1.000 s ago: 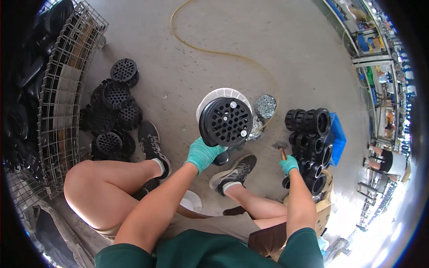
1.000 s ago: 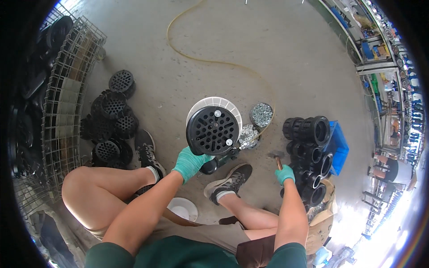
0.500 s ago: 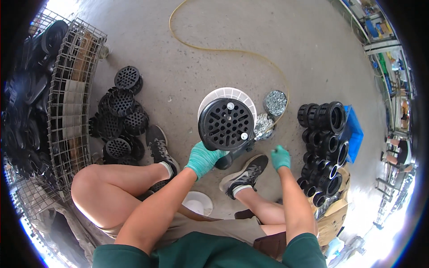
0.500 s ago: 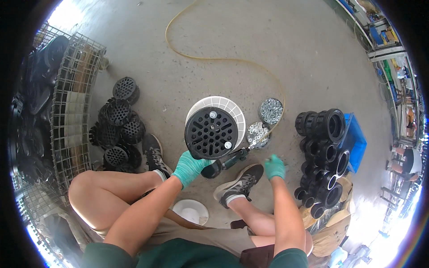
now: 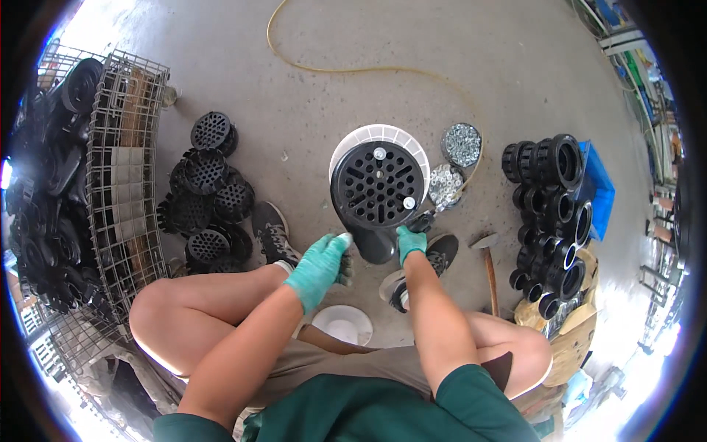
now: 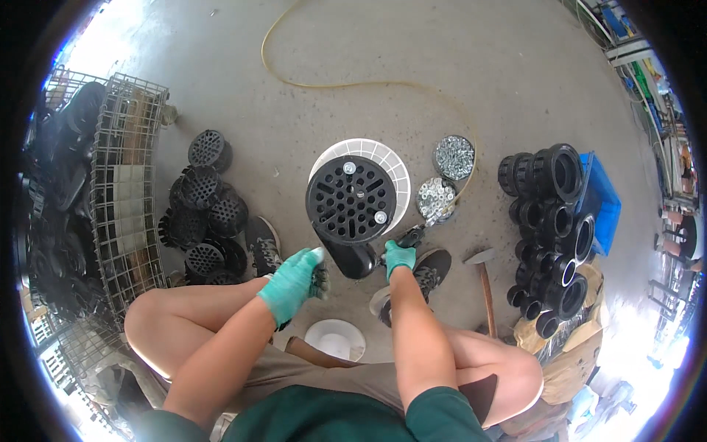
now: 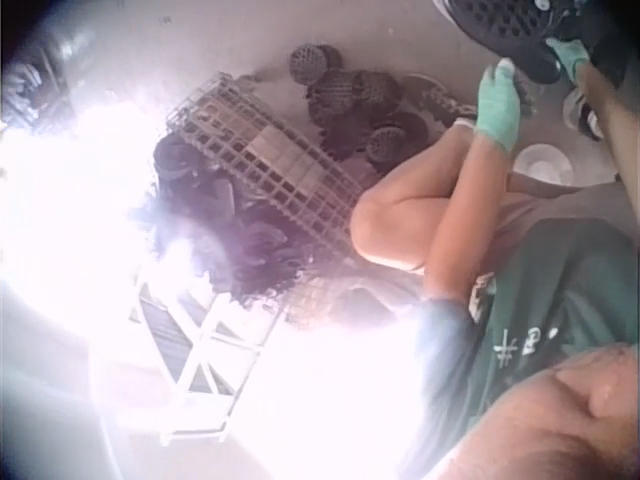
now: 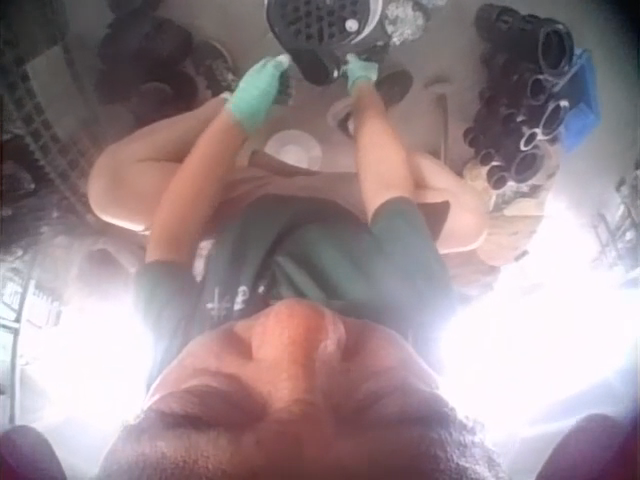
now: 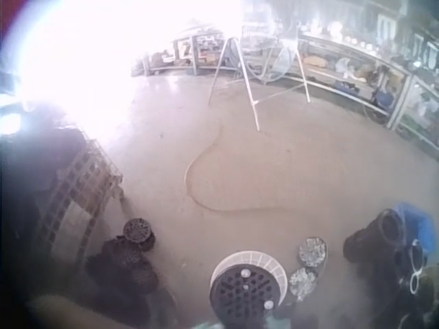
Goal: The person picks up a black plastic housing from a wire crate, seats a circular grate inside, inserts a screw, and fastens it using a pneumatic screwdriver. The person then takes another small plastic piece and secures it to the assembly using a hammer.
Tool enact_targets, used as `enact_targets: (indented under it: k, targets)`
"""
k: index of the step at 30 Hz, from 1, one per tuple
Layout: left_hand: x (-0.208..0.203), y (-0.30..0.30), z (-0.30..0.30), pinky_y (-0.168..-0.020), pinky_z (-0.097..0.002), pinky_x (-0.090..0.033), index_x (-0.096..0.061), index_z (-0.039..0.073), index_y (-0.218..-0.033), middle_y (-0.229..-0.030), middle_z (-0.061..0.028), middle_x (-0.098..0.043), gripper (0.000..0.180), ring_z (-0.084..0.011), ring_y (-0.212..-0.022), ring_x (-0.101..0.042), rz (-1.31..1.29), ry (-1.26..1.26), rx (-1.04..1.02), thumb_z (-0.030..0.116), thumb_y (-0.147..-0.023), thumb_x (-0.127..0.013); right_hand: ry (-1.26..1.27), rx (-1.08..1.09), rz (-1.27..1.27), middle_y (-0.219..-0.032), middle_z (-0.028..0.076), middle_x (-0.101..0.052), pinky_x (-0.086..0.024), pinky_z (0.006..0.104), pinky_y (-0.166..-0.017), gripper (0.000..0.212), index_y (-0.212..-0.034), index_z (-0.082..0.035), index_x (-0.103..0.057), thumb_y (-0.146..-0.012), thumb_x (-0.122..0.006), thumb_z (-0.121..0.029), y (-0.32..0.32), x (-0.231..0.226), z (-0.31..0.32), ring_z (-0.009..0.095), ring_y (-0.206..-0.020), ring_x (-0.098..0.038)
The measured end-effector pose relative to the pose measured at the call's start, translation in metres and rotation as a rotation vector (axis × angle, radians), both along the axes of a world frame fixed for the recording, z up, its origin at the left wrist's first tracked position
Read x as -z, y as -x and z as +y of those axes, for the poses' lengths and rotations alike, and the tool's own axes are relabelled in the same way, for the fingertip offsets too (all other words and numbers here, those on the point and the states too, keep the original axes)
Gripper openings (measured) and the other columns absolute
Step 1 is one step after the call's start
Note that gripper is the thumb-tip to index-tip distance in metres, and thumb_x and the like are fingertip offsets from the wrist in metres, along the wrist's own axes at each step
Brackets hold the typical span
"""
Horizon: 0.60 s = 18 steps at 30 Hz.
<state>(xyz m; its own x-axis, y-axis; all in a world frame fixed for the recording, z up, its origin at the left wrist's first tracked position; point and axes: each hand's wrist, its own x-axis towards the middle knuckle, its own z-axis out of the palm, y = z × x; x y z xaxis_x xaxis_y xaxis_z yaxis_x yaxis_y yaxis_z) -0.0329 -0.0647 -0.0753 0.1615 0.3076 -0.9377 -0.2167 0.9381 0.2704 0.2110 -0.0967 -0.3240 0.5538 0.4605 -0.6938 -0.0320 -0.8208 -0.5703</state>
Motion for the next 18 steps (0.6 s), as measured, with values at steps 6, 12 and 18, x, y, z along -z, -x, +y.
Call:
enact_targets:
  k: [6, 12, 18]
  targets:
    - [-0.07, 0.038, -0.004, -0.107, -0.0495, -0.052, -0.068, 0.002, -0.111, -0.119, -0.0212, -0.069, 0.026, -0.0425, -0.122, -0.062, -0.681, -0.165, -0.433, 0.008, -0.086, -0.065, -0.193, 0.483, 0.533, -0.07, 0.008, -0.06, -0.054, 0.0377, -0.047, 0.011, -0.09, -0.007, -0.056, -0.082, -0.064, -0.011, -0.01, -0.103, 0.043, 0.023, -0.052, -0.059]
    - [-0.127, 0.024, -0.007, -0.116, -0.047, -0.047, -0.061, -0.002, -0.12, -0.132, -0.0218, -0.062, 0.033, -0.0398, -0.131, -0.057, -0.76, -0.501, -0.249, 0.002, -0.088, -0.067, -0.437, 0.248, 0.633, -0.069, 0.007, -0.059, -0.053, 0.0338, -0.053, 0.01, -0.085, -0.007, -0.059, -0.084, -0.065, -0.015, -0.065, -0.278, 0.099, 0.02, -0.054, -0.056]
    - [-0.169, 0.035, -0.02, -0.106, -0.0414, -0.055, -0.06, -0.003, -0.122, -0.128, -0.0185, -0.065, 0.029, -0.0333, -0.123, -0.064, -0.572, -0.577, -0.107, 0.0, -0.093, -0.064, -0.762, 0.057, 0.834, -0.09, 0.007, -0.062, -0.052, 0.027, -0.054, 0.021, -0.1, -0.003, -0.06, -0.094, -0.067, -0.022, -0.056, -0.443, 0.099, 0.015, -0.07, -0.059]
